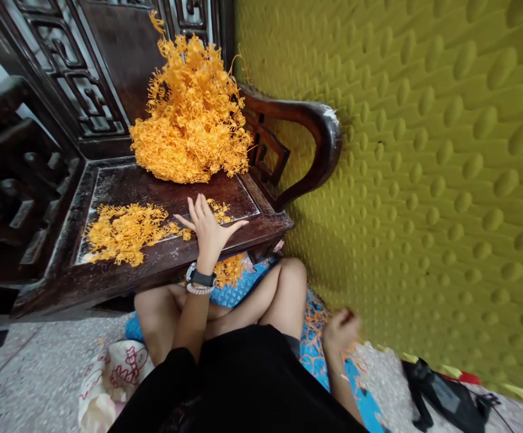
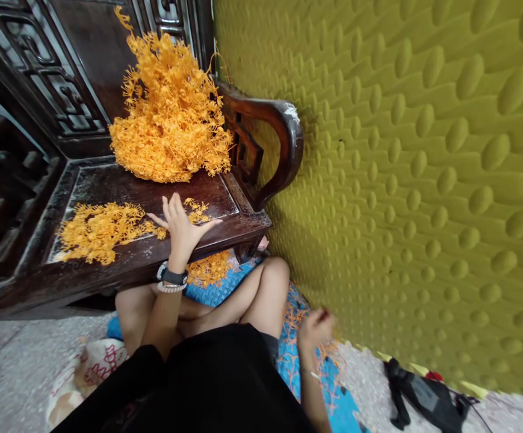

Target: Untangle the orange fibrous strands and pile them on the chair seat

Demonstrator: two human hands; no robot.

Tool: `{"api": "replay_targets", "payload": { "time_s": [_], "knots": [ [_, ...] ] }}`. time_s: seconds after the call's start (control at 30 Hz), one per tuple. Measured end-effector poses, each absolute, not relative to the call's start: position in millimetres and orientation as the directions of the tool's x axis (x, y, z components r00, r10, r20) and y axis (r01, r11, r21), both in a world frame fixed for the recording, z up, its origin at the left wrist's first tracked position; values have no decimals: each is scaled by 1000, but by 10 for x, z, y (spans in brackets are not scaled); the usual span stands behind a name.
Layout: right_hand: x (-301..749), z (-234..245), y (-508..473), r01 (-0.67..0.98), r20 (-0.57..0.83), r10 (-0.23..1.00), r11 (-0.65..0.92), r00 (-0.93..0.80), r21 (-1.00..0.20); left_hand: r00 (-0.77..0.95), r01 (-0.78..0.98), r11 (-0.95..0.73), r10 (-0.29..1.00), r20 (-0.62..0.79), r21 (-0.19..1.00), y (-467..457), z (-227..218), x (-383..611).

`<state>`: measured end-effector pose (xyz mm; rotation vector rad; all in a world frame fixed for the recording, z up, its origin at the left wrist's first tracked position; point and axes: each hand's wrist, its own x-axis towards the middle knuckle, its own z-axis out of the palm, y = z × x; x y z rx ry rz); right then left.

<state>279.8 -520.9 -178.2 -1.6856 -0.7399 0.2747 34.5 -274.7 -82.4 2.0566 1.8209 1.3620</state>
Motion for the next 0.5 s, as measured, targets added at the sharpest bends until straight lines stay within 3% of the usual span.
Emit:
{"api": "replay_targets", "payload": {
  "time_s": [0.1, 0.17, 0.2, 0.27, 0.37, 0.5],
  "knots": [
    [2487, -1973, -4613, 445, 172, 750, -178, 639, -878, -33, 670, -489, 731, 681, 558, -2915, -1148, 246],
    [2244, -2152, -4223, 503, 89, 848, -222, 522, -835, 244, 562, -659, 709, 661, 500, -3106, -1509, 186],
    [2123, -2243, -4053, 518, 47, 874, -242, 483, -820, 424, 528, -698, 711, 561, 484, -3212, -1700, 172],
    [1897, -2406, -3790, 529, -27, 898, -282, 439, -800, 512, 535, -693, 721, 467, 484, -3407, -2043, 186],
    [1636, -2567, -3611, 515, -71, 913, -289, 402, -807, 489, 631, -606, 795, 359, 485, -3571, -2390, 283],
    [1548, -2584, -3652, 455, 16, 918, -180, 396, -872, 422, 749, -465, 884, 201, 472, -3531, -2594, 419]
  ]
}}
